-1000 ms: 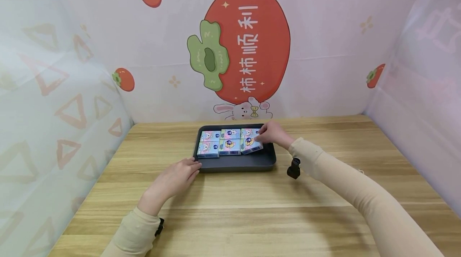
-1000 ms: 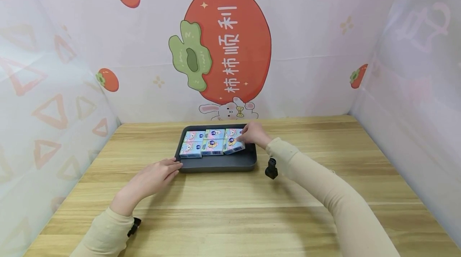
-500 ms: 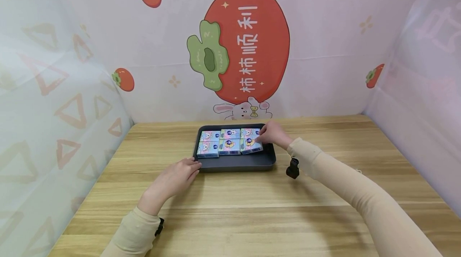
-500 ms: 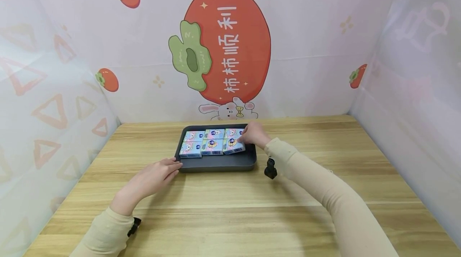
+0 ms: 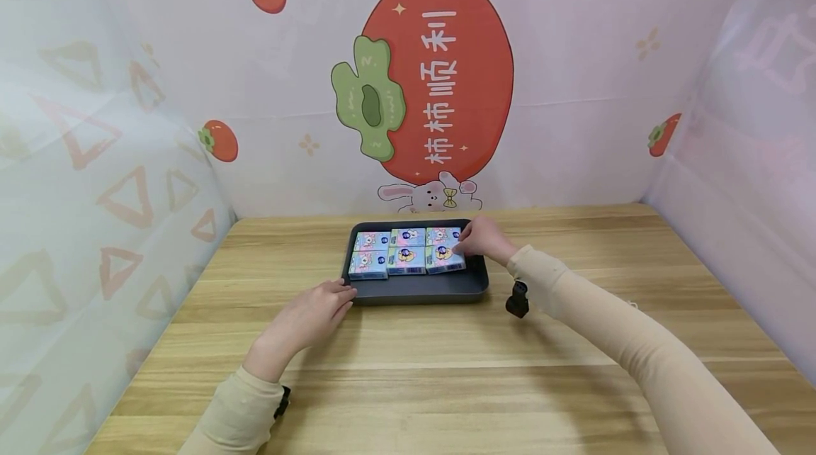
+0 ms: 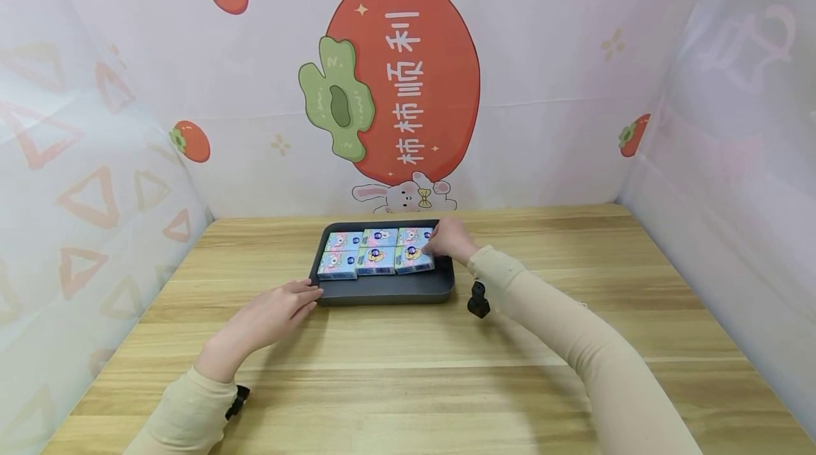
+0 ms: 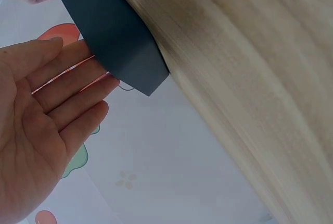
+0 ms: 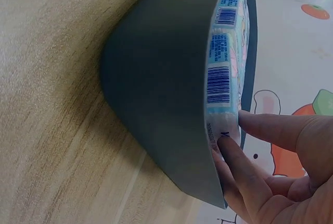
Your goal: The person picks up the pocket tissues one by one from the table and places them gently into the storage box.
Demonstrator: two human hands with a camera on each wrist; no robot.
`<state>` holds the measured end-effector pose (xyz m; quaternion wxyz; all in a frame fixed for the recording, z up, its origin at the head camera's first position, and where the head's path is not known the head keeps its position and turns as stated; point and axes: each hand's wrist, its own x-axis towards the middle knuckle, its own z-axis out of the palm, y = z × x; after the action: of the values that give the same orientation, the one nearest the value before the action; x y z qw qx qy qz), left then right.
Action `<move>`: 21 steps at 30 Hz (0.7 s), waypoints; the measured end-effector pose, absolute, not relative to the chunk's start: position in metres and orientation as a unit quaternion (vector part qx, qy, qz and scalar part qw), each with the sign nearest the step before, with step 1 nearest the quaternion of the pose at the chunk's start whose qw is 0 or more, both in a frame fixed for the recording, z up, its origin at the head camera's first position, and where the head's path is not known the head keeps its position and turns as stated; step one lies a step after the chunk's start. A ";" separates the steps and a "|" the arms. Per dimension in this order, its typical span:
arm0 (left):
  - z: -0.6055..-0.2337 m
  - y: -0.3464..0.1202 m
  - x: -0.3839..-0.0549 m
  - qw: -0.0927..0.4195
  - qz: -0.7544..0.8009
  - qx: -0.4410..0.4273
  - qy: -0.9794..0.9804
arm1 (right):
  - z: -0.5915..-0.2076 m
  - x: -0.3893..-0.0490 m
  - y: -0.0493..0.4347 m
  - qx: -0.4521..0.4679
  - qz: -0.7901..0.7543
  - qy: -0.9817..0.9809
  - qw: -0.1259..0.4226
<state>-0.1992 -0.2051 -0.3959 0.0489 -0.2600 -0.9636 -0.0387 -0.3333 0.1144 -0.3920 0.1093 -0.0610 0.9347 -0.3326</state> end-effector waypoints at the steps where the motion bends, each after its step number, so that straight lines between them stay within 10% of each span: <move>1: -0.396 -0.205 -0.199 0.050 -0.039 -0.260 -0.964 | -0.392 -0.333 0.114 -0.059 -0.335 0.934 0.111; 21: -0.398 -0.206 -0.199 0.054 -0.038 -0.261 -0.963 | -0.391 -0.330 0.111 -0.050 -0.338 0.934 0.109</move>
<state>-0.1995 -0.2059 -0.3978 0.0543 -0.2615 -0.9629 -0.0382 -0.3305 0.1111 -0.3910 0.1091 -0.0504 0.9336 -0.3376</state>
